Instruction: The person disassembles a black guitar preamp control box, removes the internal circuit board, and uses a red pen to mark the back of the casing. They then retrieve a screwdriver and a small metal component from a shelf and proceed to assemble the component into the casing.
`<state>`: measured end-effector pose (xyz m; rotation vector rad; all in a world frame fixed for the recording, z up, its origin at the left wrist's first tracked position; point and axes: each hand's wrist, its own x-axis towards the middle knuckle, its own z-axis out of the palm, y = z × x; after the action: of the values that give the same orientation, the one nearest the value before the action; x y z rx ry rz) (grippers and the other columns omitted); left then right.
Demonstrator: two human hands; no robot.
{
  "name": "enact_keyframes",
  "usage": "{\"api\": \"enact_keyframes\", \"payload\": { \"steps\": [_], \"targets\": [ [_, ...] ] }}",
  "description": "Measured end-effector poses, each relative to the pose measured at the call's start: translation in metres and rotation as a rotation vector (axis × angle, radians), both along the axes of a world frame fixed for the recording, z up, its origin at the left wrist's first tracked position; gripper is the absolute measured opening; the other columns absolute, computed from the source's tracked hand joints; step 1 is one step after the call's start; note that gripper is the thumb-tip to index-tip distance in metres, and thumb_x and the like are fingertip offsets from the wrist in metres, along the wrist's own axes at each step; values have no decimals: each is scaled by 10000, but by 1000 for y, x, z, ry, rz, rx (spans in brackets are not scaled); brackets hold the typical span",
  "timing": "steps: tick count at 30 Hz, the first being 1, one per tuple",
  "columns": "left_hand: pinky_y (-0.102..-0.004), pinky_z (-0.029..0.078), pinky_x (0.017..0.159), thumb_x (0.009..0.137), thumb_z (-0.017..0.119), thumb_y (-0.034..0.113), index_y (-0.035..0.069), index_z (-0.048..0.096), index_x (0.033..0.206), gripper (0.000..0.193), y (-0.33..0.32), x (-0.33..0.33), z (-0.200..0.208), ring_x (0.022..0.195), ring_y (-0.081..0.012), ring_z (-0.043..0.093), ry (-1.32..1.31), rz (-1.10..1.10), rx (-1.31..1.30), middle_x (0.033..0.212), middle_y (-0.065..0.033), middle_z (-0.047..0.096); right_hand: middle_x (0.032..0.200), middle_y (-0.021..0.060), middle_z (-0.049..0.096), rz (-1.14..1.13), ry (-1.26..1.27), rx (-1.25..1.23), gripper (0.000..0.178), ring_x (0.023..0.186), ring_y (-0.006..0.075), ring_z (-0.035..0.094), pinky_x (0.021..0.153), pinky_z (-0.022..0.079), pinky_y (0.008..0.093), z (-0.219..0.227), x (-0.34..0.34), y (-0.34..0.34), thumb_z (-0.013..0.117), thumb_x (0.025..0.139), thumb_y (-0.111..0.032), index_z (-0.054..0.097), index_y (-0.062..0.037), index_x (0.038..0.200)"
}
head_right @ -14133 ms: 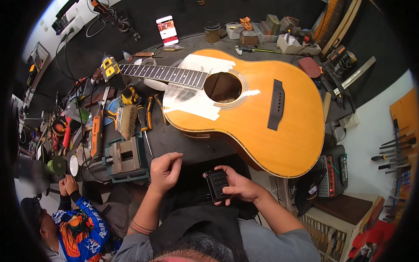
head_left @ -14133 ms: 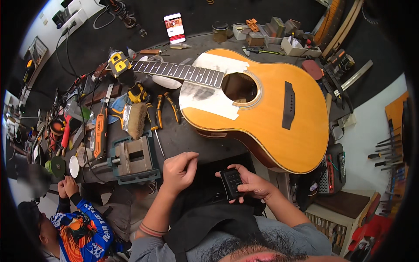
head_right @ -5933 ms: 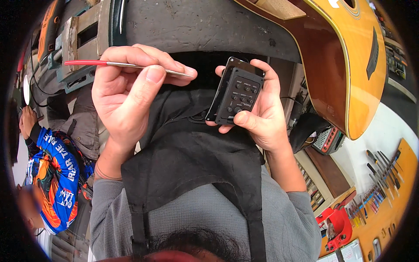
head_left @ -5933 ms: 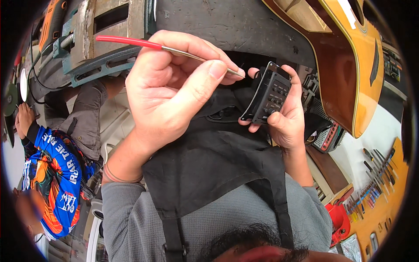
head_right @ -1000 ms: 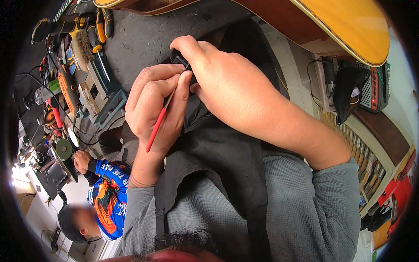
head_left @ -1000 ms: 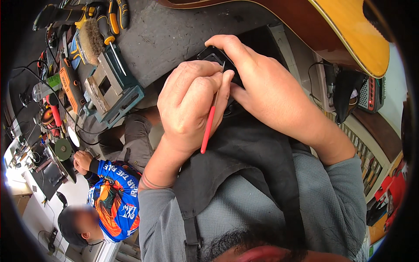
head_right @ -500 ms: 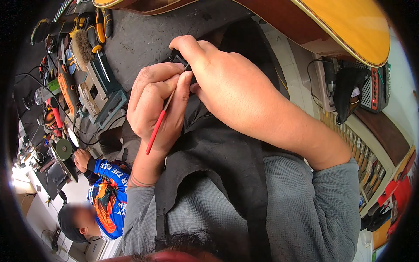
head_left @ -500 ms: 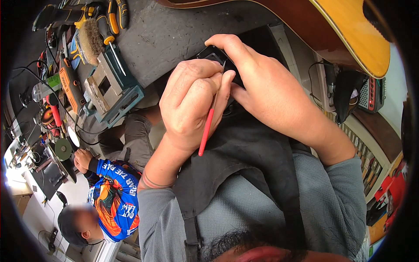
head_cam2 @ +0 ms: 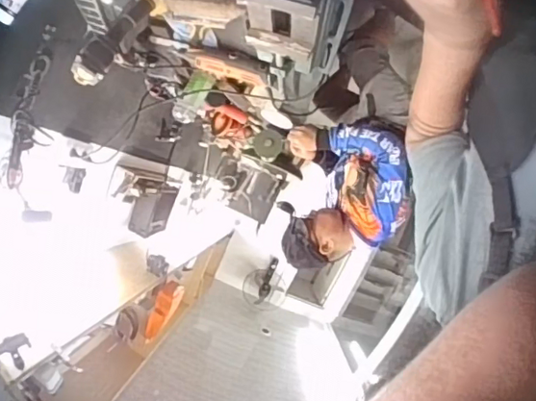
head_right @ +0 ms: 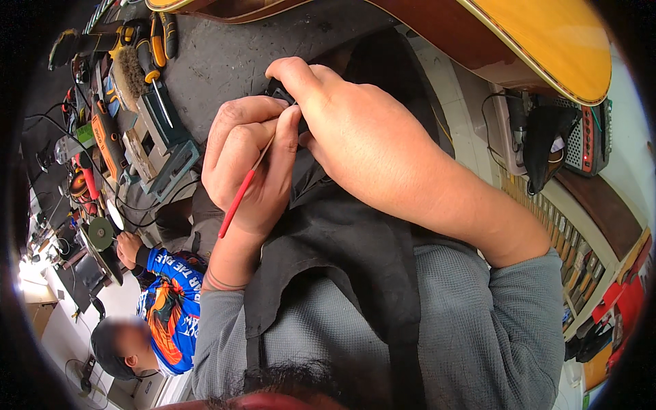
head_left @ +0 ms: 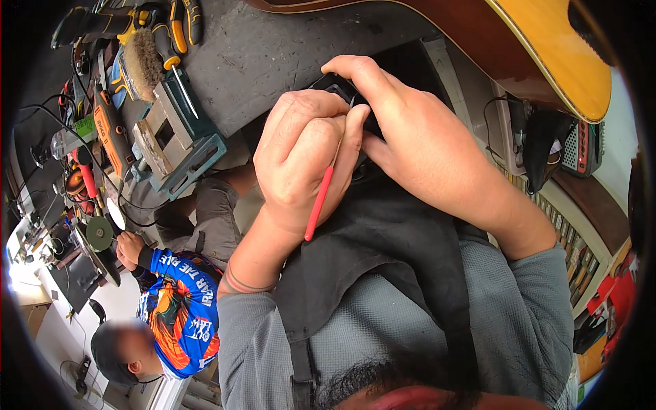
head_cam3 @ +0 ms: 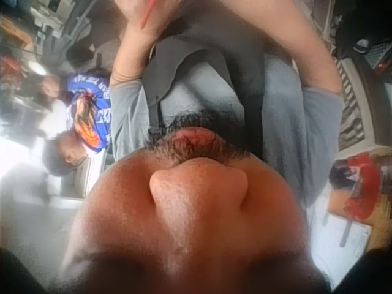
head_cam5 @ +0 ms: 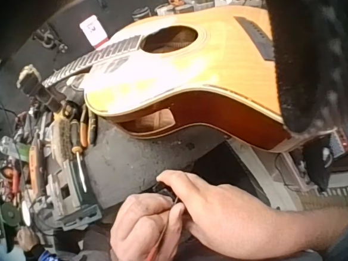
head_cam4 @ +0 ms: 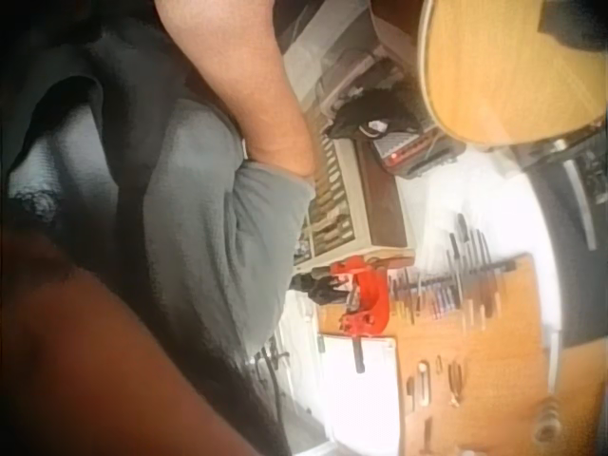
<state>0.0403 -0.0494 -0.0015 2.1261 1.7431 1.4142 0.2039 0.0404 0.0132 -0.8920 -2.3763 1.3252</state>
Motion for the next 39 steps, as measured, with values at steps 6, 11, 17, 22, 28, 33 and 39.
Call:
{"api": "enact_keyframes", "payload": {
  "steps": [6,11,17,22,28,33,39],
  "targets": [
    [-386,566,680,817,903,-93,-5,626,839,292,2,5,-4,807,-294,692,-8,14,51,920,-135,712,1204,257,749,-10,21,-7,659,1097,496,749,875,604,538,-3,2,0,744,933,47,503,-107,1527],
    [-400,579,704,811,886,-110,-23,663,907,258,-2,5,-1,828,-304,699,-13,17,8,950,-149,713,1208,256,749,0,11,-14,686,1100,496,748,876,606,540,-1,3,-1,744,913,60,499,-111,1531],
    [-361,602,774,910,858,-102,-33,685,948,190,-5,4,3,859,-279,744,-9,13,-59,988,-165,779,1210,254,753,8,-9,-24,694,1119,492,750,900,610,535,-3,4,-2,742,903,66,496,-105,1529],
    [-366,604,789,911,854,-102,-30,690,952,185,-8,3,3,864,-279,750,0,11,-130,986,-164,784,1228,249,752,36,-25,-76,695,1159,487,743,929,609,520,-5,5,-2,749,907,56,490,-103,1533],
    [-432,658,845,1106,688,81,-13,639,1103,105,-28,-15,35,971,-341,778,-60,33,51,1047,-191,764,1297,233,738,24,65,-95,692,1225,477,723,987,589,511,-9,12,-3,807,934,-20,486,-110,1541],
    [-502,683,861,1228,444,423,-6,547,1291,446,-41,-35,25,1022,-393,765,-347,256,271,1120,-265,747,1390,199,719,59,61,-245,749,1224,413,753,994,590,455,5,15,0,838,928,-49,473,-129,1577],
    [-367,657,819,1158,622,213,43,410,1092,279,-66,-10,-16,951,-268,749,-599,247,-88,1199,-246,675,1406,201,706,74,82,-380,795,1224,282,756,950,615,394,12,15,-2,846,924,-25,452,-126,1606]
  ]
}}
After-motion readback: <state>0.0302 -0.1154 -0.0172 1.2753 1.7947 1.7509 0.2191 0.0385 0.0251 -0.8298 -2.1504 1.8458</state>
